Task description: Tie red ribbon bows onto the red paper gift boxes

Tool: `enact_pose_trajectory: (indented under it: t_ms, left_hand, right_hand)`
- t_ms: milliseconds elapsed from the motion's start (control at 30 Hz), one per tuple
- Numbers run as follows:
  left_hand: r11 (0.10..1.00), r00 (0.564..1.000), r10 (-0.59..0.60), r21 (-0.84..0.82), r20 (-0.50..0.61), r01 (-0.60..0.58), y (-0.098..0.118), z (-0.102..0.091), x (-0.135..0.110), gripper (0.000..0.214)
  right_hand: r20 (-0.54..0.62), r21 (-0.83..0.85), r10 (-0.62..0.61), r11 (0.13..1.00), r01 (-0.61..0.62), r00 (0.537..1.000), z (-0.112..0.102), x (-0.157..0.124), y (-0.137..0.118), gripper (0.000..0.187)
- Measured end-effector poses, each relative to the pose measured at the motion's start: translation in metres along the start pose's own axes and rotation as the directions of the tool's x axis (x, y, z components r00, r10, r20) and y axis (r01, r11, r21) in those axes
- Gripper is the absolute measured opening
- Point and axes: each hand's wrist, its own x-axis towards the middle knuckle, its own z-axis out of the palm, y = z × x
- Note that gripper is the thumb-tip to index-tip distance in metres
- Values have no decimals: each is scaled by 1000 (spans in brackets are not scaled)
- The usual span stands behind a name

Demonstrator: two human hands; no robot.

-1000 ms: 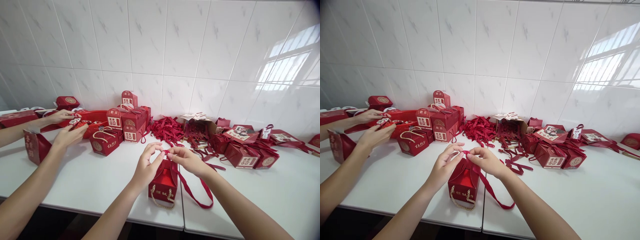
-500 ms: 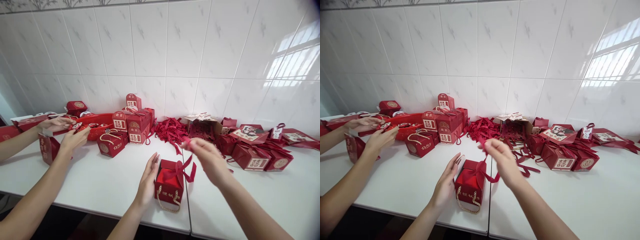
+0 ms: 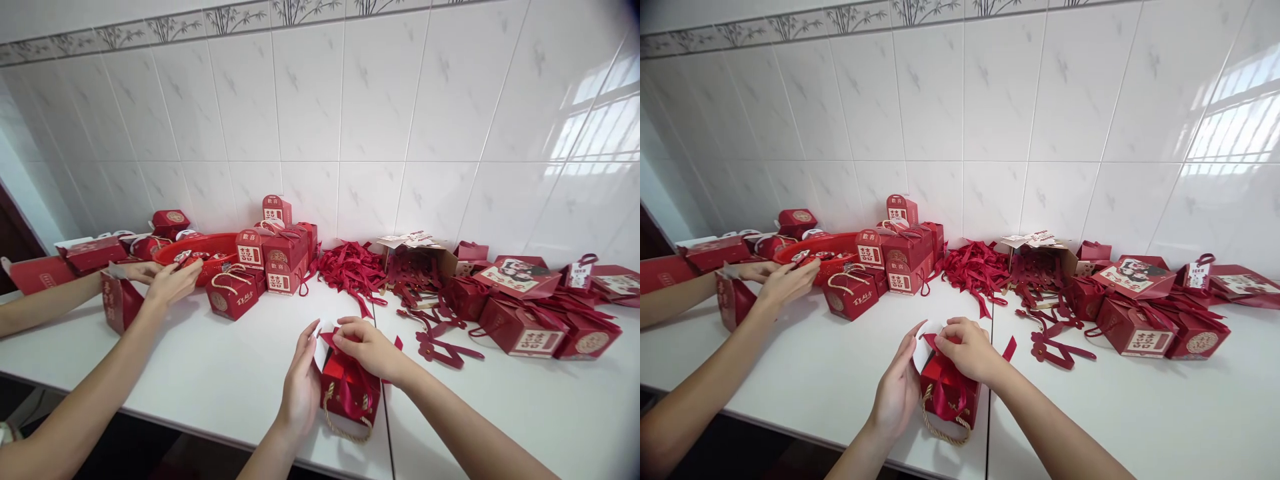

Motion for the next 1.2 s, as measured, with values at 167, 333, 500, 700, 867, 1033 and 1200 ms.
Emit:
enact_pose_trajectory:
  t_ms: [167, 333, 500, 700, 867, 1033, 1200]
  left_hand:
    - [998, 1000, -14, -68, -2, 14, -2, 4, -5, 40]
    - [997, 998, -54, -58, -13, 53, 1, 9, -8, 39]
    - [987, 999, -19, 158, -40, 25, 9, 6, 3, 28]
    - [781, 992, 99, 612, 79, -126, 19, -7, 16, 19]
    - [569, 955, 207, 768, 212, -294, 13, -11, 20, 21]
    - [588, 943, 226, 738, 244, -332, 12, -8, 20, 20]
    - [594, 932, 171, 722, 319, -356, 18, -9, 17, 22]
  right_hand:
    - [21, -6, -21, 1000, 21, 1000, 1, 1, 1, 32]
    - [42, 63, -10, 998, 7, 999, -3, 2, 2, 29]
    - [50, 218, 119, 967, -127, 992, -9, 0, -4, 26]
    - [88, 292, 157, 940, -176, 984, -12, 2, -5, 23]
    - [146, 319, 41, 944, -86, 988, -9, 4, -3, 26]
    - [105, 280, -24, 960, -6, 994, -7, 3, -1, 27]
    - [133, 310, -12, 950, -30, 991, -9, 2, -1, 27]
